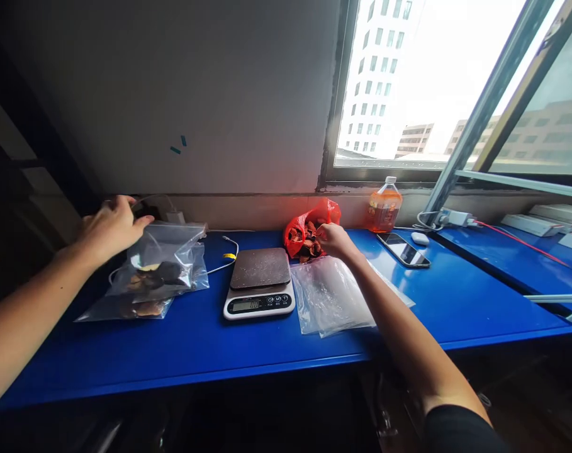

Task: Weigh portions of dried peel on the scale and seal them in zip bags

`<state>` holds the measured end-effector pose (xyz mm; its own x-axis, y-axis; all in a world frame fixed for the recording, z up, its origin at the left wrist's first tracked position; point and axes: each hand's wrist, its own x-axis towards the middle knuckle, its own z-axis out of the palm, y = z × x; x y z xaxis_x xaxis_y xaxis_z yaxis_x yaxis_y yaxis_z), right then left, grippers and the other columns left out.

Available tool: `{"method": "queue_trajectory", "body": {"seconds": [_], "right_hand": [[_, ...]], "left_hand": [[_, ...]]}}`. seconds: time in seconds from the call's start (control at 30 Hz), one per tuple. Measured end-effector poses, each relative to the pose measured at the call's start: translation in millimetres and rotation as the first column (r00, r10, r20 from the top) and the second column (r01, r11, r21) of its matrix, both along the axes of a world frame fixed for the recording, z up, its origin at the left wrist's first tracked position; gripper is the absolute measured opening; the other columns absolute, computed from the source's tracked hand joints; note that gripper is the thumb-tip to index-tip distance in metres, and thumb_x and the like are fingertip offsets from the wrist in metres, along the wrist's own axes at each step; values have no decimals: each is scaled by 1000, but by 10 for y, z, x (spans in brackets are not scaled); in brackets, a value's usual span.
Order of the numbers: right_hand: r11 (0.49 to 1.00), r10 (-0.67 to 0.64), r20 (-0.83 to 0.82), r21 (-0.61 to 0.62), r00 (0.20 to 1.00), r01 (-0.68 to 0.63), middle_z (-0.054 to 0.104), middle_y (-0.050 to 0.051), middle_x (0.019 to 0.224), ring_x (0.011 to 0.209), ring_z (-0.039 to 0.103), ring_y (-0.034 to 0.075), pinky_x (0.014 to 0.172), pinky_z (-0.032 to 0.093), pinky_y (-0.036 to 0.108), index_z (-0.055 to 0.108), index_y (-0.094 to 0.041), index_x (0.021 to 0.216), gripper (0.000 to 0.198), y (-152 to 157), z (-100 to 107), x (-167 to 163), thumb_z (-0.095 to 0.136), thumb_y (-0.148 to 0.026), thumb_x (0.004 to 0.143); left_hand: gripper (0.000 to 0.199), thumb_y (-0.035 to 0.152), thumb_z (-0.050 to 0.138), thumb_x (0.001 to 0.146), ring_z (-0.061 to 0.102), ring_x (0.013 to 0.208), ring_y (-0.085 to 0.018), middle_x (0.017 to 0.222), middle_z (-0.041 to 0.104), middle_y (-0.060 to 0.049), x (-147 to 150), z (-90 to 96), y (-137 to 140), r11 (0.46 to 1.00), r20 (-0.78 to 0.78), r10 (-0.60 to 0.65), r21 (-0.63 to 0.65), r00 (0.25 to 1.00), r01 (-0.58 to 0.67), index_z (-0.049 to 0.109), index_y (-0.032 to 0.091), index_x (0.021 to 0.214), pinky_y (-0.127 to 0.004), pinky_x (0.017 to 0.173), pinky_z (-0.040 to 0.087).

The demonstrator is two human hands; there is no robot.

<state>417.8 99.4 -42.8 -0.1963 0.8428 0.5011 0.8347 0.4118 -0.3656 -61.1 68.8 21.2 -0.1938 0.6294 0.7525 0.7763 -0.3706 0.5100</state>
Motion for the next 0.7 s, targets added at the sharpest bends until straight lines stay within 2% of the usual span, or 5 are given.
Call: {"method": "queue_trajectory", "body": {"seconds": [0.13, 0.3, 0.4, 0.5, 0.7], "right_hand": [[993, 119, 68, 2, 991, -120, 68, 7, 86, 78, 59, 18, 72, 45, 29, 65, -17, 77, 15, 93, -151, -118, 69, -32, 78], [987, 161, 76, -8, 984, -160, 66, 9, 95, 92, 57, 24, 80, 44, 34, 63, -18, 79, 19, 85, -319, -104, 76, -29, 70], [992, 127, 34, -1, 991, -127, 67, 9, 94, 97, 56, 27, 84, 44, 38, 64, -19, 88, 19, 98, -377, -50, 71, -21, 70], [995, 96, -68, 12, 993, -95, 68, 7, 91, 91, 59, 24, 82, 46, 36, 63, -20, 93, 21, 139, -398, -8, 66, -21, 72], [997, 8, -398, 69, 918, 22, 69, 4, 82, 72, 63, 19, 71, 50, 33, 61, -21, 96, 24, 151, -389, 81, 60, -33, 75]], "left_hand": [[61, 64, 70, 72, 41, 129, -54, 123, 56, -14, 337, -192, -8, 986, -225, 125, -83, 966, -147, 55, 23, 115, -70, 101, 28], [59, 55, 61, 81, 51, 123, -44, 131, 52, -18, 766, -428, -127, 984, -366, 39, -150, 930, -100, 50, 25, 130, -57, 99, 42], [60, 56, 57, 82, 53, 122, -42, 133, 52, -18, 838, -608, -166, 929, -408, -45, -353, 912, -112, 50, 24, 132, -56, 99, 44], [59, 55, 55, 82, 55, 122, -41, 136, 51, -17, 787, -709, -171, 872, -424, -85, -469, 902, -138, 51, 25, 132, -55, 99, 45], [57, 54, 52, 82, 58, 120, -33, 133, 54, -13, 713, -684, -140, 913, -335, -84, -403, 939, -62, 52, 23, 130, -46, 103, 46]]}}
